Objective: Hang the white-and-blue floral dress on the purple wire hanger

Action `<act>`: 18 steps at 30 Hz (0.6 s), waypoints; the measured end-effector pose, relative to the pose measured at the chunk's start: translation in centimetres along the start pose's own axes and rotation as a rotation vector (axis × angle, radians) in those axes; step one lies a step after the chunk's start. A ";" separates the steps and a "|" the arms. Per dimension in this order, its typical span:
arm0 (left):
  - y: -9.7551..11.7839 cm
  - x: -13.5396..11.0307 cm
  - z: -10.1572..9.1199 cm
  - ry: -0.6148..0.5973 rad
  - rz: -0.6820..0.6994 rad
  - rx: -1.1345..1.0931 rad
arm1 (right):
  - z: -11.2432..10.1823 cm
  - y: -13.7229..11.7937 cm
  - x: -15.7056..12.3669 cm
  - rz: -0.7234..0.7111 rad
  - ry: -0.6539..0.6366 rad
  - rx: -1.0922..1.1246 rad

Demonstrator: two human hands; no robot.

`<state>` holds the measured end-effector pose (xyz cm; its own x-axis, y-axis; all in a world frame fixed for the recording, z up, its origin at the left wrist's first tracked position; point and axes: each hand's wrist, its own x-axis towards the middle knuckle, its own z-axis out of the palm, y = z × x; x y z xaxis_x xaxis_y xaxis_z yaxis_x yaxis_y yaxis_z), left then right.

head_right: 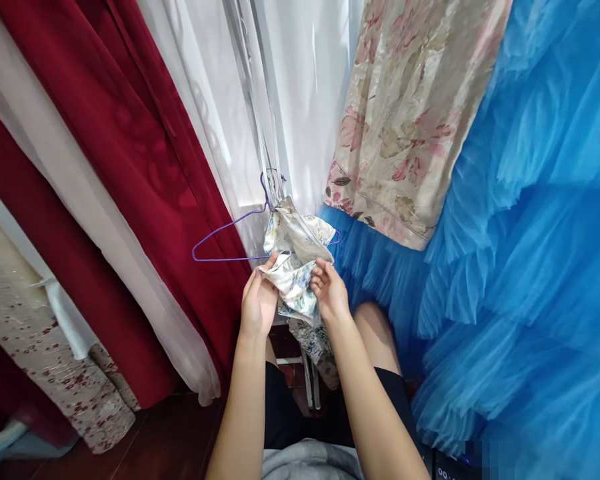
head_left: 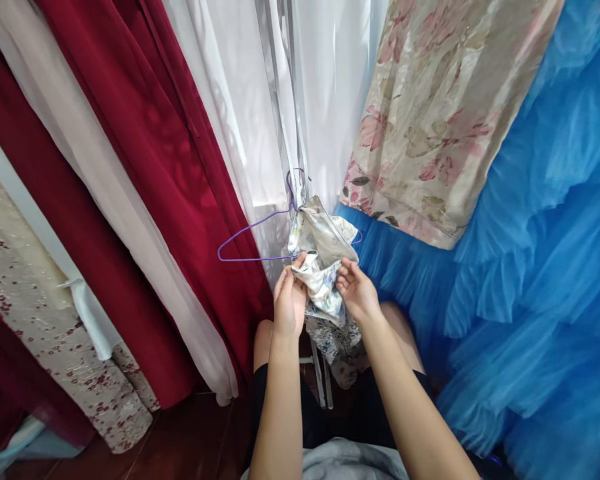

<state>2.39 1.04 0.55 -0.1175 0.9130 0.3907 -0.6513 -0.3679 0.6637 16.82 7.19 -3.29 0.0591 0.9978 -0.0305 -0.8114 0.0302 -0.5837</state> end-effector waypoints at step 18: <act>-10.9 -0.5 -2.5 0.145 -0.310 0.143 | -8.1 2.0 -2.4 -0.043 0.138 0.134</act>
<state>7.69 5.01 -8.53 -0.0423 0.9967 0.0693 -0.5621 -0.0811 0.8231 19.80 4.35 -10.97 0.1667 0.9782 -0.1240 -0.8760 0.0892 -0.4740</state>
